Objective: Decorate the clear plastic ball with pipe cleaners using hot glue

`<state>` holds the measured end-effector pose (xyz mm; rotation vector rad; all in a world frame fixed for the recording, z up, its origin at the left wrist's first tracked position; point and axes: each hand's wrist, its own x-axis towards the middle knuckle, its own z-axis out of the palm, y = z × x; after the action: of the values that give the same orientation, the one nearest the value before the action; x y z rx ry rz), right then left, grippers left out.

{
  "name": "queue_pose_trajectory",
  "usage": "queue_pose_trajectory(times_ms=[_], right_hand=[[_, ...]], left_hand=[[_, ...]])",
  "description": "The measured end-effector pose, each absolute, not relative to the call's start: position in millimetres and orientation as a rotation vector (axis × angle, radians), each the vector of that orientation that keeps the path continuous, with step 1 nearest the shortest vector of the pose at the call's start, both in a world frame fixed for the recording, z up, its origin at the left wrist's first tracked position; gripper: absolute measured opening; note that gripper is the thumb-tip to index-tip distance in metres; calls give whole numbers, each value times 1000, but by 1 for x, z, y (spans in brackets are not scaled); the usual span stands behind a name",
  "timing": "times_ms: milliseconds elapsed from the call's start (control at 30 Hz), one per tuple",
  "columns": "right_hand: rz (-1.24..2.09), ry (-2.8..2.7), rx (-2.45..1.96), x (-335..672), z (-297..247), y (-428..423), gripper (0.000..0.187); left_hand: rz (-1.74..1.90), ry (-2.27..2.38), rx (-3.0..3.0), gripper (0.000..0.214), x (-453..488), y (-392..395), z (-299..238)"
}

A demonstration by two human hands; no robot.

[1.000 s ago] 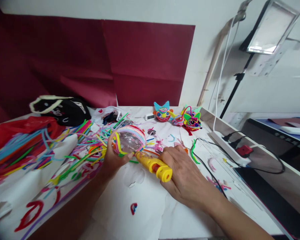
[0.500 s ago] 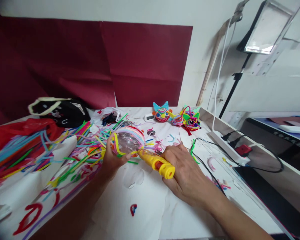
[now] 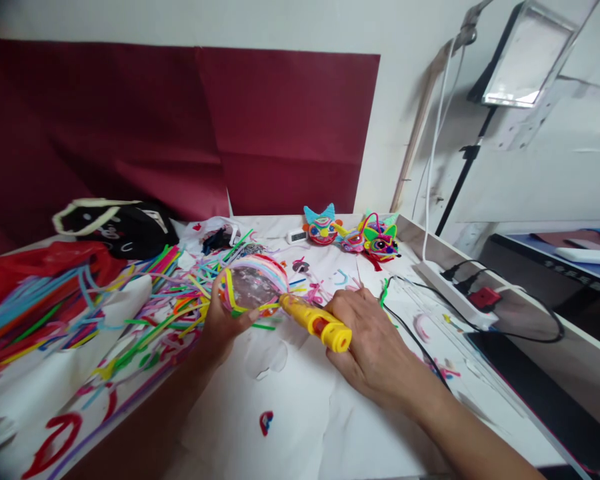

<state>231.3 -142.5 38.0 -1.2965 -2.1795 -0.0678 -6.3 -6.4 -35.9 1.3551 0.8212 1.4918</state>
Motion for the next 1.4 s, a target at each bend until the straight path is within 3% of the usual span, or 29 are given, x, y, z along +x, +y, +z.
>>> queue_pose_trajectory(times_ms=[467, 733, 1033, 1167, 1400], right_hand=[[-105, -2149, -1320, 231, 36, -143, 7], [-58, -2088, -1251, 237, 33, -147, 16], [284, -1633, -1304, 264, 11, -148, 11], [148, -1747, -1402, 268, -6, -147, 11], [-399, -2160, -1331, 243, -51, -139, 35]], left_hand=[[1447, 777, 1217, 104, -5, -15, -25], [1391, 742, 1116, 100, -3, -17, -20], [1394, 593, 970, 82, -3, -19, -6], [1415, 535, 937, 73, -7, -16, -4], [1406, 538, 937, 72, -7, -16, -5]])
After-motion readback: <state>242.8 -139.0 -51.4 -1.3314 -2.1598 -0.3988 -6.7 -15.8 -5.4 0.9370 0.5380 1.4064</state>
